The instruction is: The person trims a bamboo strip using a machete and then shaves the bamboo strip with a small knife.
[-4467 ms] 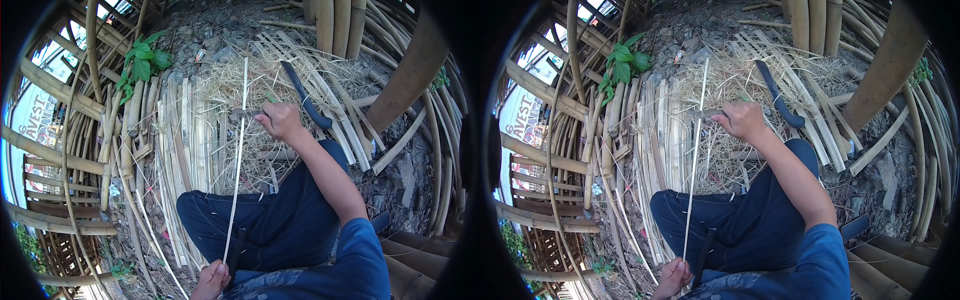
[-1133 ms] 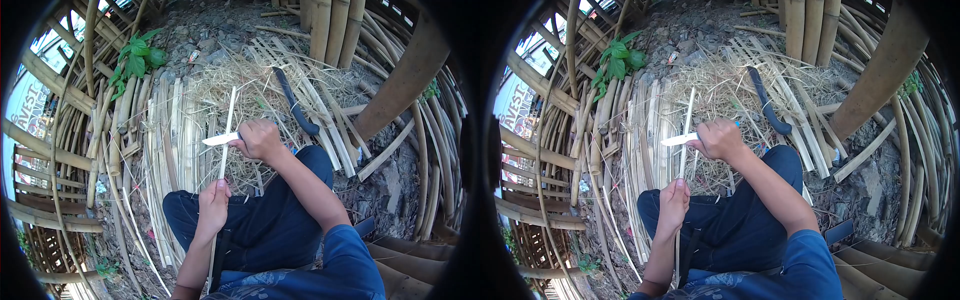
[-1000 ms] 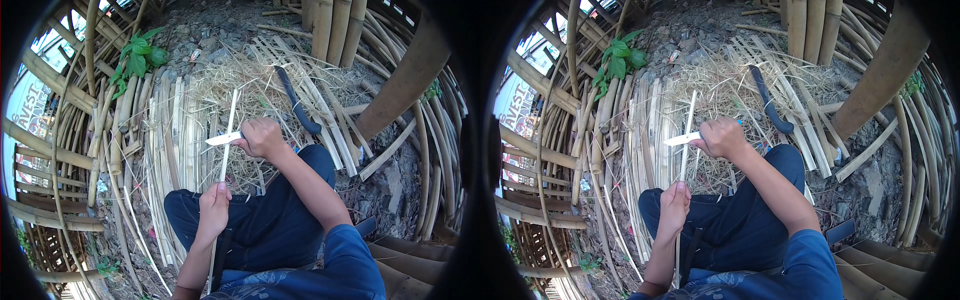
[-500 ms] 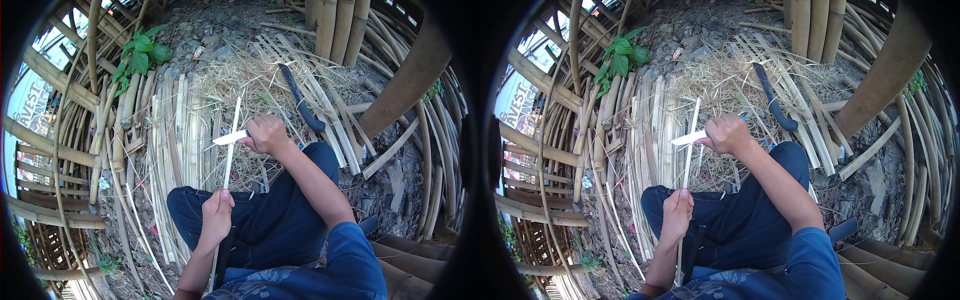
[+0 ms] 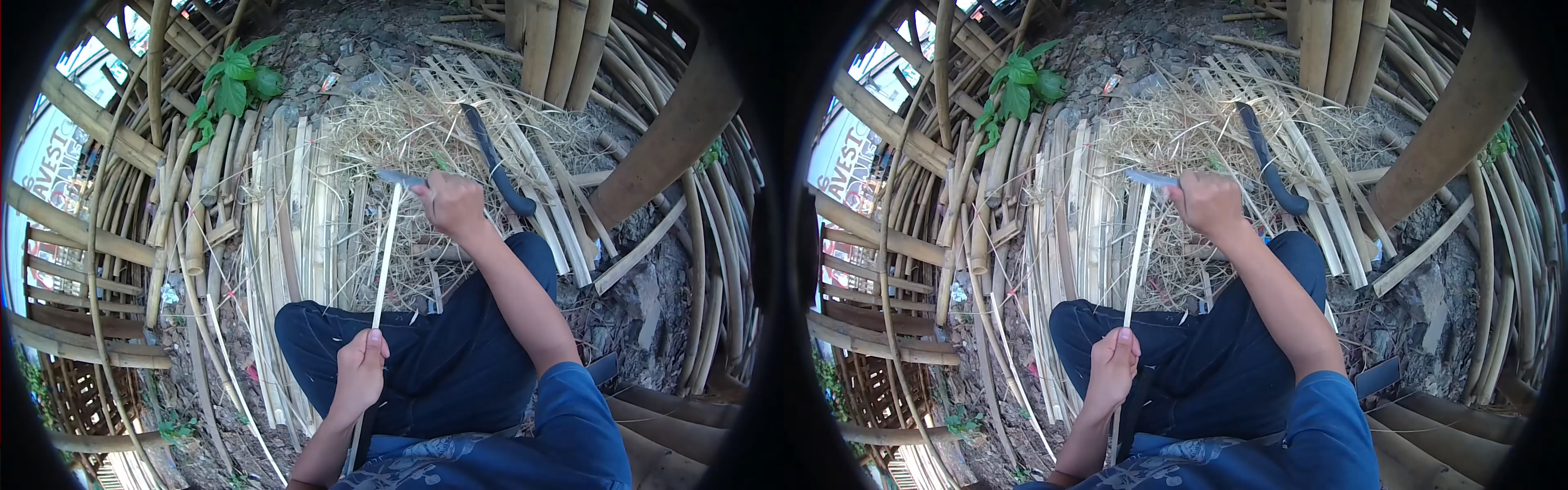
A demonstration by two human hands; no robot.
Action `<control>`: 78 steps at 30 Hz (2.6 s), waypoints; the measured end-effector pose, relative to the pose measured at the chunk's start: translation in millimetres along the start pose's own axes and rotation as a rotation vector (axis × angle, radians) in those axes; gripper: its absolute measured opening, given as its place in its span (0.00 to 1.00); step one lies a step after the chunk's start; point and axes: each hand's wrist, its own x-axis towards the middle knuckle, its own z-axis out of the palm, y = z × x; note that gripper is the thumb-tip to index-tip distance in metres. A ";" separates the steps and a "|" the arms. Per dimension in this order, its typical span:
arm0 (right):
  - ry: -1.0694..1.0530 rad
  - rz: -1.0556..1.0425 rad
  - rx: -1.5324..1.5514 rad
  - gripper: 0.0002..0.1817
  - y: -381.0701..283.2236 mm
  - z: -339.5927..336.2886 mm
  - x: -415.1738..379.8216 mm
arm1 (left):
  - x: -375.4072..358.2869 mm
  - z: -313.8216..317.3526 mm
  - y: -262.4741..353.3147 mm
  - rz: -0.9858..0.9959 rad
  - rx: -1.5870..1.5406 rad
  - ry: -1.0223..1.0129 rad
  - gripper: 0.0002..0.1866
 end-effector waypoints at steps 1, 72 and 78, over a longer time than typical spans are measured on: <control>-0.038 0.231 -0.022 0.29 17.5 -2.4 7.2 | -7.6 0.1 -3.7 -0.015 0.006 -0.020 0.21; -0.068 -0.219 -0.023 0.32 -22.4 22.1 -9.9 | -19.3 -23.5 -11.4 0.229 0.434 0.366 0.13; -0.056 -0.231 -0.022 0.31 -24.9 27.0 -13.0 | -24.1 -22.7 -12.0 0.195 0.415 0.357 0.13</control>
